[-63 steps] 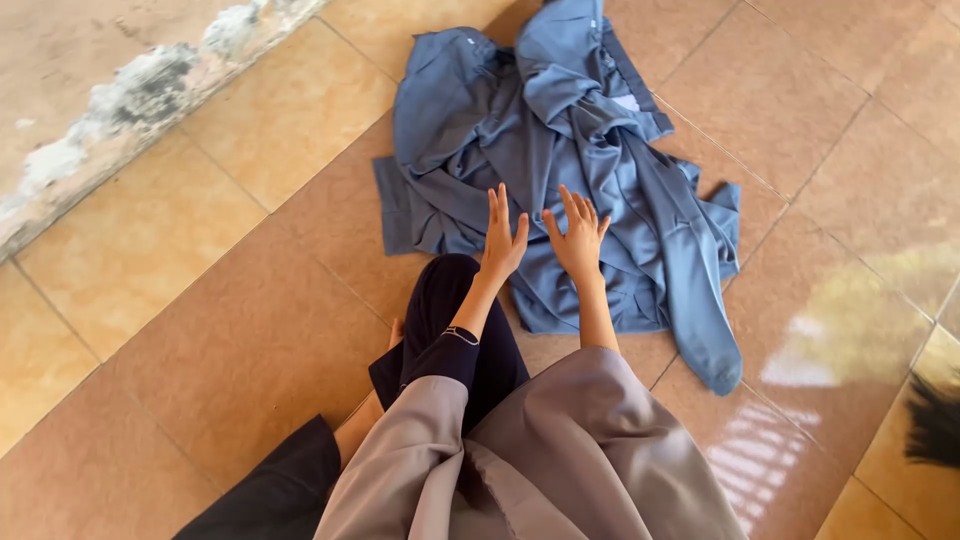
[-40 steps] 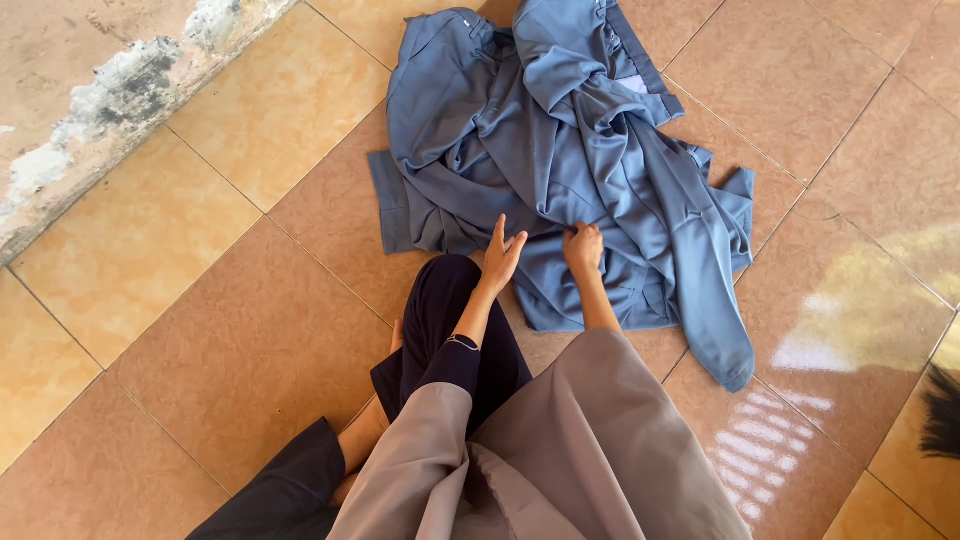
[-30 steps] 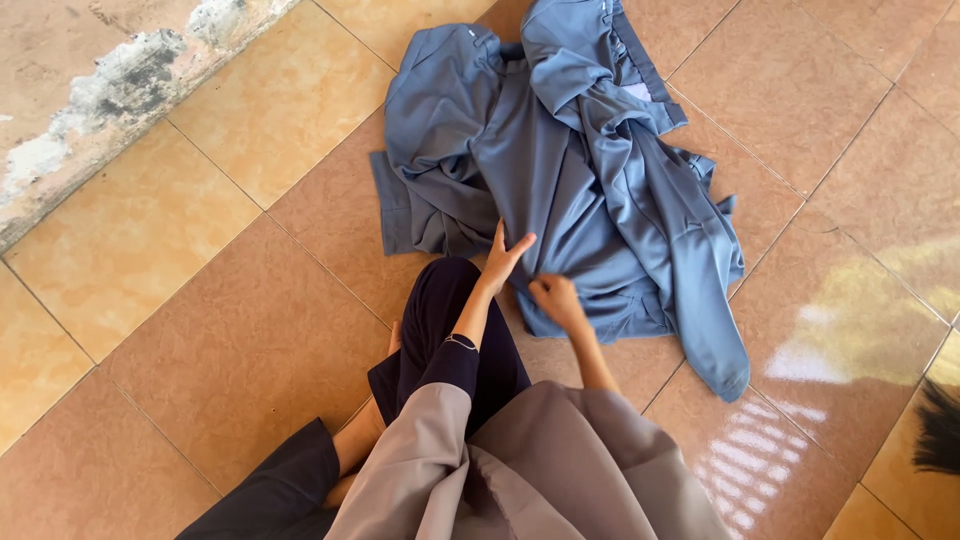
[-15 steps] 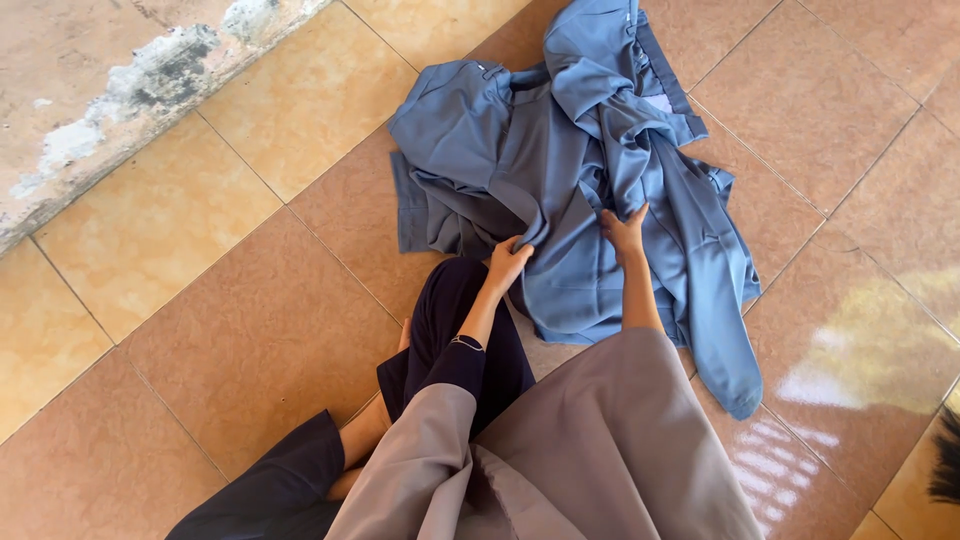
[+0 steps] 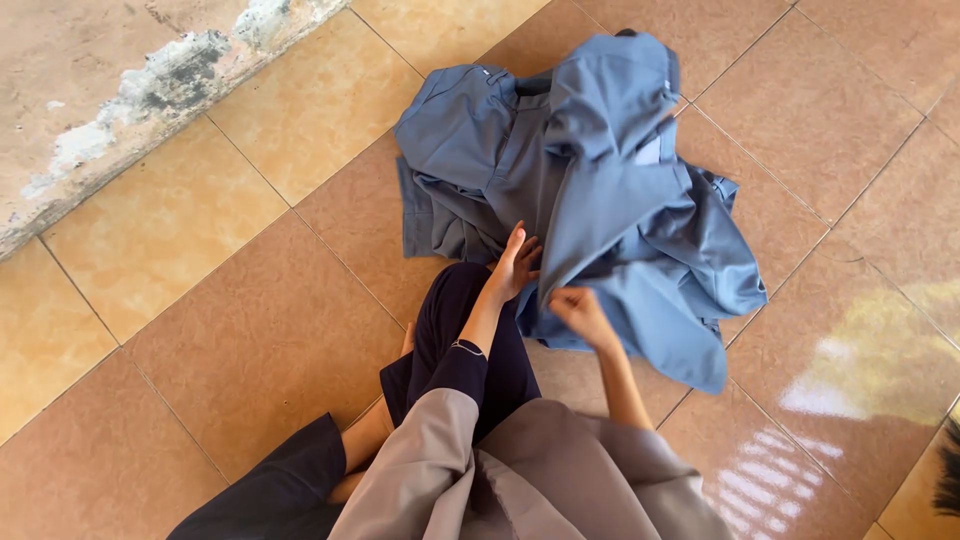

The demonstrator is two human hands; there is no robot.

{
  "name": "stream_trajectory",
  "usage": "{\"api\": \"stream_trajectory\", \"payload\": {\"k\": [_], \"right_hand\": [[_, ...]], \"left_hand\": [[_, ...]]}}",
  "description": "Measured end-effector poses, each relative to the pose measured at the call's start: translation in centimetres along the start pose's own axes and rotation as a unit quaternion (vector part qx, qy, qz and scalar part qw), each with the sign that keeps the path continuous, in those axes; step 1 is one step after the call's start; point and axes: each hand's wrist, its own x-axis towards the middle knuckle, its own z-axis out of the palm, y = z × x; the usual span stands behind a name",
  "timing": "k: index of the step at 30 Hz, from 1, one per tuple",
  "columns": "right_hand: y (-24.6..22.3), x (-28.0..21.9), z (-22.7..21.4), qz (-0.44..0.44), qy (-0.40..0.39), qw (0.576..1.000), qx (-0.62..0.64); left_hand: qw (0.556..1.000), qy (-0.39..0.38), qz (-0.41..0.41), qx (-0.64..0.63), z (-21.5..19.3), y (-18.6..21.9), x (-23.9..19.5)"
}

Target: The person sits cross-legged on a tiled floor and folds a pair of gray trousers by hand. They smooth the fabric, fold the legs together, and then fold the garment into a compact rectangle, placing it on a stack of previously folded trousers.

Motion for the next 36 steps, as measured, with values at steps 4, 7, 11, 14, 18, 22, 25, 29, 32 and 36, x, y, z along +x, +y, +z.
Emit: {"api": "stream_trajectory", "payload": {"k": [4,7,11,14,18,22,25,29,32,36], "right_hand": [[-5.9,-3.1,3.3,-0.003,-0.208,0.976,0.062],[-7.5,-3.1,2.6,0.012,-0.311,0.947,0.075],[-13.2,-2.8,-2.3,-0.06,-0.106,0.991,-0.055],[-13.0,-2.1,-4.9,-0.018,0.067,0.971,-0.229],[-11.3,0.6,-5.6,-0.015,0.248,0.879,-0.407],[-1.8,5.3,-8.1,-0.029,0.168,0.915,-0.366],[8.1,10.0,-9.8,-0.067,0.061,0.967,-0.236],[8.7,7.1,-10.4,-0.053,0.073,0.995,0.039],[5.1,7.9,-5.9,-0.05,0.071,0.996,0.019],[1.2,8.2,-3.6,-0.055,0.062,0.996,-0.012]], "left_hand": [[0.998,-0.012,-0.031,0.049,-0.3,-0.1,0.1],[0.964,-0.061,-0.135,0.221,-4.2,-2.4,0.8],[0.984,0.059,0.004,0.169,-10.2,-6.9,7.7],[0.985,0.062,0.067,0.146,-11.9,-6.5,8.1],[0.894,-0.161,0.24,0.343,-3.8,0.6,-0.7],[0.784,-0.222,0.256,0.52,-0.1,0.9,-3.5],[0.723,-0.185,0.326,0.58,1.6,2.2,-4.7],[0.727,0.0,0.345,0.594,3.5,5.4,-6.3],[0.756,0.016,0.251,0.604,1.3,5.2,-5.2],[0.77,-0.079,0.313,0.551,0.5,4.2,-4.6]]}}
